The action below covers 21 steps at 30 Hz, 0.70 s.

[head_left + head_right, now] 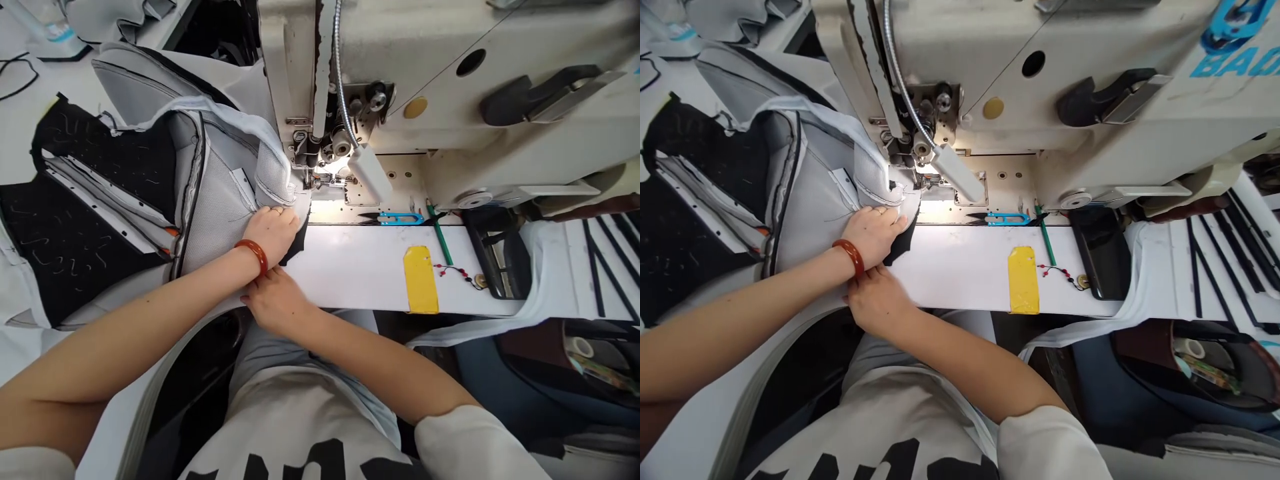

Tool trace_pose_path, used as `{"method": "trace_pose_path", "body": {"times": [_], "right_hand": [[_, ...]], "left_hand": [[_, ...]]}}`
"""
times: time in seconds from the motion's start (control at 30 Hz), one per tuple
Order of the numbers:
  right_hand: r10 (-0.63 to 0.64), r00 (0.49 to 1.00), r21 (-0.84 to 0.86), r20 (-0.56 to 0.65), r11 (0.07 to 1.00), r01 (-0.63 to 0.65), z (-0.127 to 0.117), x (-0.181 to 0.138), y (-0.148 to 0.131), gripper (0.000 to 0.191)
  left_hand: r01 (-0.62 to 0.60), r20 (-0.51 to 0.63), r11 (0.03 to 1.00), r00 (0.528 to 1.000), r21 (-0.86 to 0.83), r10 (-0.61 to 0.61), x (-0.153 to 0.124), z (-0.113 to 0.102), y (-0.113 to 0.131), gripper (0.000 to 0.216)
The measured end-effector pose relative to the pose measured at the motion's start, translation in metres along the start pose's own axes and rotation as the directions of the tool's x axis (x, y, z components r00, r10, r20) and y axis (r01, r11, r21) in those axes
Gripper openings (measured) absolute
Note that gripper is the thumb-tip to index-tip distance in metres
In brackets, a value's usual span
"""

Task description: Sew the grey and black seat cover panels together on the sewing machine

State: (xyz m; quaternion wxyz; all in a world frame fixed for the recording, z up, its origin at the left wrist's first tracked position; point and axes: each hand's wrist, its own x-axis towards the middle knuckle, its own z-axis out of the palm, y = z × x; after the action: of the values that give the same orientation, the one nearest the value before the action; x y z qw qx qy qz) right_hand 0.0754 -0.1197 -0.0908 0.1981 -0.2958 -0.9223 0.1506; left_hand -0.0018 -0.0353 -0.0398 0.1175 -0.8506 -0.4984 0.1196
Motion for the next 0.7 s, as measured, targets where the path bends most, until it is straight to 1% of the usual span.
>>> {"method": "trace_pose_path", "body": {"times": [0.2, 0.43, 0.57, 0.7], "right_hand": [[0.007, 1.000, -0.006, 0.025, 1.000, -0.007, -0.001, 0.007, 0.019, 0.037], [-0.041, 0.999, -0.010, 0.010, 0.999, 0.041, 0.002, 0.024, 0.043, 0.037], [-0.075, 0.997, 0.003, 0.030, 0.997, 0.075, -0.001, 0.032, 0.057, 0.036], [-0.083, 0.994, -0.011, 0.068, 0.996, 0.084, -0.007, 0.035, 0.069, 0.033]], "left_hand": [[0.050, -0.082, 0.996, 0.995, -0.076, -0.056, 0.021, 0.009, -0.002, 0.030], [0.081, -0.161, 0.993, 0.982, -0.086, -0.094, 0.047, 0.011, -0.008, 0.026], [0.089, -0.143, 0.992, 0.985, -0.095, -0.102, 0.059, 0.009, -0.009, 0.025], [0.097, -0.116, 0.991, 0.987, -0.091, -0.107, 0.065, 0.008, -0.009, 0.026]]}}
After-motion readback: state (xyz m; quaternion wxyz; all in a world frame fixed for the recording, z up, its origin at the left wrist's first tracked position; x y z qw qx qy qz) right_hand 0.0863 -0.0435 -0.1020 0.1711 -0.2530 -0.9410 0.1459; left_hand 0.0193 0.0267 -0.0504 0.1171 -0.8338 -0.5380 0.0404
